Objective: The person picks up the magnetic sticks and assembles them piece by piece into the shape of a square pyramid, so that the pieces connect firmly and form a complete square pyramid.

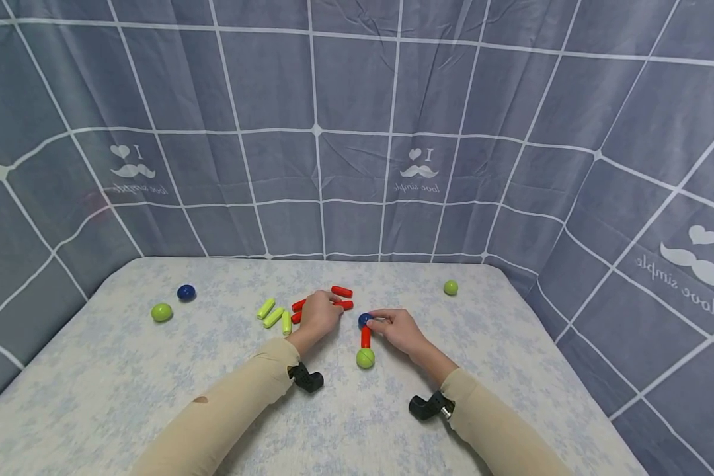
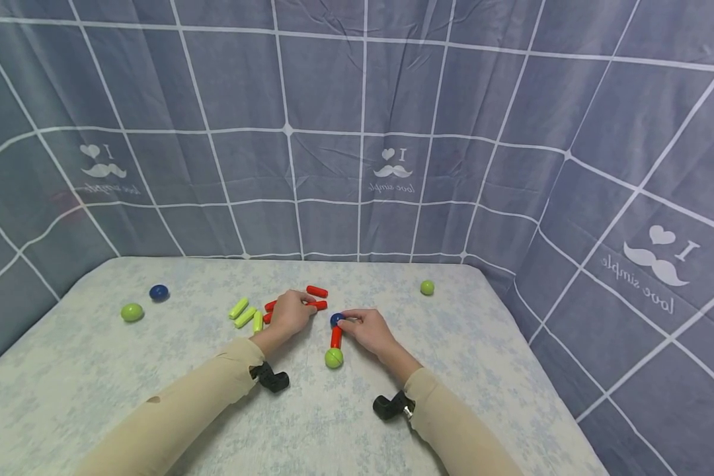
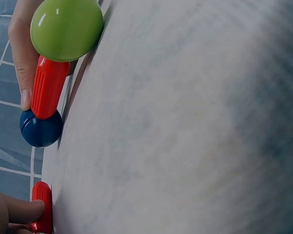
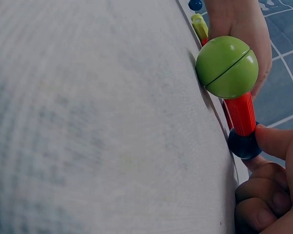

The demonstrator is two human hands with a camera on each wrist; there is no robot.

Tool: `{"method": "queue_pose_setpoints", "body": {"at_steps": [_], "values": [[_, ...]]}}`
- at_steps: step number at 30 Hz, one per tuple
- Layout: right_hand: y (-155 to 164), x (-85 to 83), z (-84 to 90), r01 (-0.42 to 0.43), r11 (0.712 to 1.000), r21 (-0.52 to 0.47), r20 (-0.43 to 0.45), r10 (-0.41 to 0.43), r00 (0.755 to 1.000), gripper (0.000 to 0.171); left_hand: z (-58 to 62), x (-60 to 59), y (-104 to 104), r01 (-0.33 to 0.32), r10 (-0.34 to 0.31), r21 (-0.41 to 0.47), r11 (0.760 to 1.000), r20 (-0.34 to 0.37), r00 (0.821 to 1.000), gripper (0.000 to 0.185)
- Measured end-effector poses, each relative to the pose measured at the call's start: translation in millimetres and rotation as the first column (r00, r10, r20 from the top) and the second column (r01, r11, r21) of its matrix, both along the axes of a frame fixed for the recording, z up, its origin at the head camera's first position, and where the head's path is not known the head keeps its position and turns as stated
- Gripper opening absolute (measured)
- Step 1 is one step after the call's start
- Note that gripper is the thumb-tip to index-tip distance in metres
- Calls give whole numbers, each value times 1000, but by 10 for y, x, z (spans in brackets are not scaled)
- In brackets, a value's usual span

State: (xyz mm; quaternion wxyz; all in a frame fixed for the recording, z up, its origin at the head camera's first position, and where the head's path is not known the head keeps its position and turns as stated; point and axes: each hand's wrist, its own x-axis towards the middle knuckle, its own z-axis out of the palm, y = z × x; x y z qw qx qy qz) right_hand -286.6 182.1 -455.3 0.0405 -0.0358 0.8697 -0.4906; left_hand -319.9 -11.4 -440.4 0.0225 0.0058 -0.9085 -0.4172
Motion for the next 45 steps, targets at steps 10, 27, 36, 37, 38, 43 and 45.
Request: {"method": "queue_pose_setpoints", "body": {"at_steps": [10,27,36,37,38,43,45], "values": [[-13,20,15,0,1000,-4,2,0,1000,33,13,72,-40,45,-44,-42,998,20,999,15],[14,6,14,-18,1000,17,4,18,1000,35,98,261,-174,219,-223,-154,963,-7,975,17],[21,1,8,-45,999,15,24,44,999,35,98,274,-135,272,-279,-190,943,-11,960,14],[23,1,3,-53,998,17,23,53,998,35,97,276,-130,275,-282,-192,942,-10,959,14],[23,2,2,-59,998,15,25,59,998,35,94,278,-127,276,-283,-192,942,-9,959,14],[27,8,16,-65,998,17,30,64,998,34,83,287,-118,279,-286,-189,942,-11,958,16],[29,10,24,-56,998,18,32,55,998,34,74,286,-117,281,-288,-177,943,-11,958,17]]}}
